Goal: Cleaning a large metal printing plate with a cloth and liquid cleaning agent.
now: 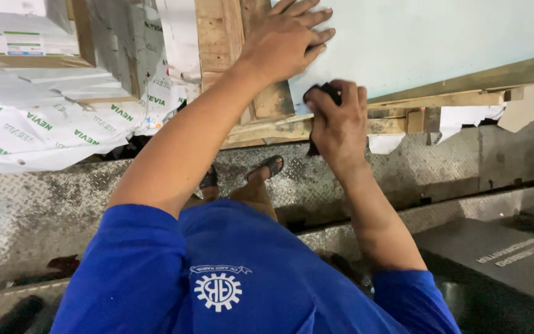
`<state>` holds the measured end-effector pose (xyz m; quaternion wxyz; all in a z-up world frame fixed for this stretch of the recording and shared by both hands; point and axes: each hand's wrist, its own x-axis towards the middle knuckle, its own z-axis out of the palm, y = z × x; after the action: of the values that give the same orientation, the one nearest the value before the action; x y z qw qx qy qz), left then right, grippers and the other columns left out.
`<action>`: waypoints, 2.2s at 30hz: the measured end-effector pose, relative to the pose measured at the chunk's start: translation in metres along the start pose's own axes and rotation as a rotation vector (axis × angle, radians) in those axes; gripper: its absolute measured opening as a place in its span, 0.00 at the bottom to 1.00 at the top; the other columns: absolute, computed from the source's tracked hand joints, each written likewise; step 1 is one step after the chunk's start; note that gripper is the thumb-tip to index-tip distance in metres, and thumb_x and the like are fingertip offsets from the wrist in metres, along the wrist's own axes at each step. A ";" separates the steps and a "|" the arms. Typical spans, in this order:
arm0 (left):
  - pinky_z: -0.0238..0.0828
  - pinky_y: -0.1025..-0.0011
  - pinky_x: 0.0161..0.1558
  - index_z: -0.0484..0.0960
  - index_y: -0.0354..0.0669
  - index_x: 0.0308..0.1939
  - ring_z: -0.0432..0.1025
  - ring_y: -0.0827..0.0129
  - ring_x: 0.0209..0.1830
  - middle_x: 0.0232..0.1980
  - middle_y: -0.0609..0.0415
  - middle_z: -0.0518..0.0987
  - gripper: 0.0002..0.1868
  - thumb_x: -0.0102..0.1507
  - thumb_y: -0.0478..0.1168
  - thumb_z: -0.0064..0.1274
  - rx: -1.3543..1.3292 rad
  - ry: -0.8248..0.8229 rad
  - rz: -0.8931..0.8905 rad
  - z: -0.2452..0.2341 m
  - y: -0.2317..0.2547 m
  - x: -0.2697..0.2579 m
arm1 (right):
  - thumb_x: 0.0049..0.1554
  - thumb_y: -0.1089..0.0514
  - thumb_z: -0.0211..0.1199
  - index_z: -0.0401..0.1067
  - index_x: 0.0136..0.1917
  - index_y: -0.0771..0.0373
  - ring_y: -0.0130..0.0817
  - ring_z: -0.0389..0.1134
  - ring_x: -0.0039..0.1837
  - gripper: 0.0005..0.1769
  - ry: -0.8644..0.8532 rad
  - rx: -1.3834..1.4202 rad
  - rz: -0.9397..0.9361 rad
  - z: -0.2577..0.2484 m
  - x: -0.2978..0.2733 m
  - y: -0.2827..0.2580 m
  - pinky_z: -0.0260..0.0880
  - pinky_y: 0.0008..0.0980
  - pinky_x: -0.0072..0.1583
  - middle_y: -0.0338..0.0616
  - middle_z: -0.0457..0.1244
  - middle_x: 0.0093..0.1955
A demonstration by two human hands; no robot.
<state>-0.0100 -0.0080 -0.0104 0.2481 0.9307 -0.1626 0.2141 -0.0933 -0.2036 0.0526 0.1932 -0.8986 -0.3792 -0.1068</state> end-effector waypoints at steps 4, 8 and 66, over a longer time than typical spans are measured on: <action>0.43 0.52 0.75 0.83 0.59 0.62 0.55 0.63 0.78 0.74 0.61 0.70 0.17 0.72 0.50 0.48 -0.039 -0.092 -0.053 0.000 -0.009 0.006 | 0.55 0.66 0.67 0.78 0.55 0.54 0.54 0.62 0.60 0.15 0.030 -0.013 -0.022 0.001 0.004 0.002 0.67 0.50 0.60 0.52 0.61 0.60; 0.42 0.51 0.76 0.84 0.54 0.63 0.55 0.59 0.78 0.75 0.56 0.70 0.17 0.73 0.49 0.48 -0.084 -0.032 0.004 0.008 -0.006 -0.001 | 0.57 0.66 0.68 0.78 0.55 0.55 0.52 0.62 0.60 0.14 0.026 -0.055 0.040 -0.001 0.012 0.002 0.66 0.51 0.60 0.48 0.62 0.59; 0.37 0.55 0.79 0.84 0.61 0.61 0.52 0.64 0.79 0.75 0.62 0.68 0.17 0.72 0.50 0.45 0.002 -0.106 -0.081 0.003 -0.010 0.005 | 0.57 0.63 0.69 0.79 0.54 0.57 0.54 0.63 0.58 0.10 0.069 -0.037 0.009 -0.001 0.004 0.005 0.67 0.50 0.56 0.53 0.61 0.55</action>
<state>-0.0008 -0.0022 -0.0143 0.2466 0.9468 -0.1373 0.1544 -0.0869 -0.2053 0.0538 0.1899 -0.8994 -0.3664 -0.1437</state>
